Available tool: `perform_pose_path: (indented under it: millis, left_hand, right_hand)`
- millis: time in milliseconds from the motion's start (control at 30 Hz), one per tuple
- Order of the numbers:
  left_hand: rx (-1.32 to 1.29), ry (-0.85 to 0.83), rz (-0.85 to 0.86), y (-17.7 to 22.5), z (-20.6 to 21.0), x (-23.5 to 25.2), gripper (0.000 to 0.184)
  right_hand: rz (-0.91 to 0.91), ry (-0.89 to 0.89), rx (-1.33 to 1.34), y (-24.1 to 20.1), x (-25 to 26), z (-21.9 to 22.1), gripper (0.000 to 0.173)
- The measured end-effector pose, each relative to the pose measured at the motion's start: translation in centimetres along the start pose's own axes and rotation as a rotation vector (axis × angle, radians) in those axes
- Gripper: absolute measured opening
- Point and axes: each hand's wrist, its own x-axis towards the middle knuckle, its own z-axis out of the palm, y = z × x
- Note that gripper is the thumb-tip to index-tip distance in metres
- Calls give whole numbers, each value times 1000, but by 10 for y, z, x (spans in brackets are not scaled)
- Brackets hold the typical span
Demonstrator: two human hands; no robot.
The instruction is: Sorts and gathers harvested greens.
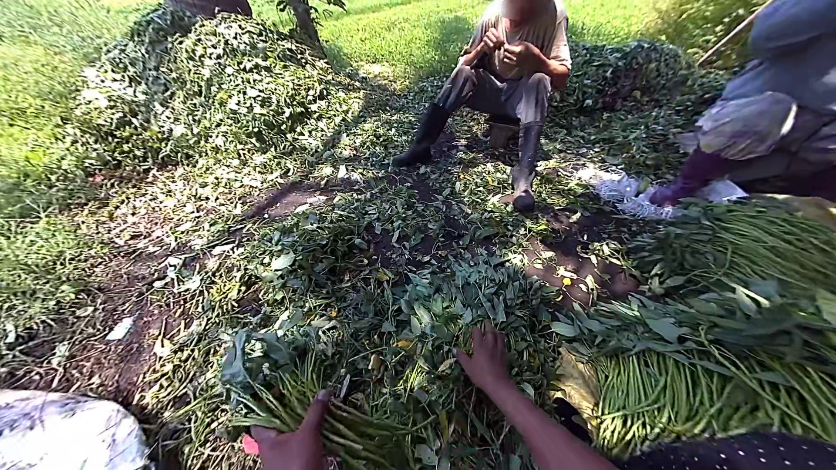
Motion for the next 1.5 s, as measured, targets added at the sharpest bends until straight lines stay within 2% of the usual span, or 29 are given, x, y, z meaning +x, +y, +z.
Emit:
perform_pose_path:
  millis: [100, 167, 300, 500, 633, 733, 867, 967, 1033, 1067, 1133, 1200, 1233, 1333, 1400, 1500]
  left_hand:
    - [32, -8, -42, -5, 5, -1, 89]
    - [29, -40, -48, -8, 9, -1, 89]
    - [31, -67, -60, -5, 16, -3, 90]
    - [16, -73, -39, -5, 20, -4, 91]
    - [10, -44, -36, 5, 21, -9, 94]
    - [-14, -35, -7, 14, 21, -12, 93]
    - [-40, -34, 37, 22, 14, -14, 94]
    - [-73, -51, 97, 29, 7, -15, 92]
    - [-75, -35, 104, 32, 1, -13, 91]
    - [-75, -20, 94, 34, -1, -13, 91]
    - [-65, 6, 81, 38, -5, -13, 93]
    - [-45, 3, 70, 41, -10, -15, 97]
    - [-40, -1, 61, 41, -11, -16, 96]
    - [-75, -35, -23, 39, -14, -18, 87]
    - [-133, -69, -91, 36, -12, -17, 76]
    - [-151, -138, -105, 30, -12, -16, 71]
  right_hand:
    - [192, 11, 27, -12, 33, 16, 108]
    - [237, 16, 53, -12, 44, 34, 114]
    - [145, 103, 129, 12, 50, 35, 91]
    - [11, 235, 425, 39, 17, -48, 71]
    - [9, 338, 704, 25, -24, -101, 76]
    - [-62, 393, 897, 10, -48, -142, 76]
    - [-135, 376, 1077, -2, -78, -191, 57]
    - [-120, 346, 1156, 24, -83, -178, 34]
    - [47, 228, 1209, 57, -82, -146, 33]
    - [176, 159, 1125, 73, -75, -128, 30]
    - [307, 15, 741, 113, -51, -94, 43]
    - [297, -23, 324, 138, -35, -75, 66]
    - [285, -37, 216, 141, -33, -73, 68]
    - [210, -8, 154, 129, -32, -83, 51]
    - [175, 63, 203, 112, -33, -92, 40]
    - [162, 121, 335, 92, -32, -92, 32]
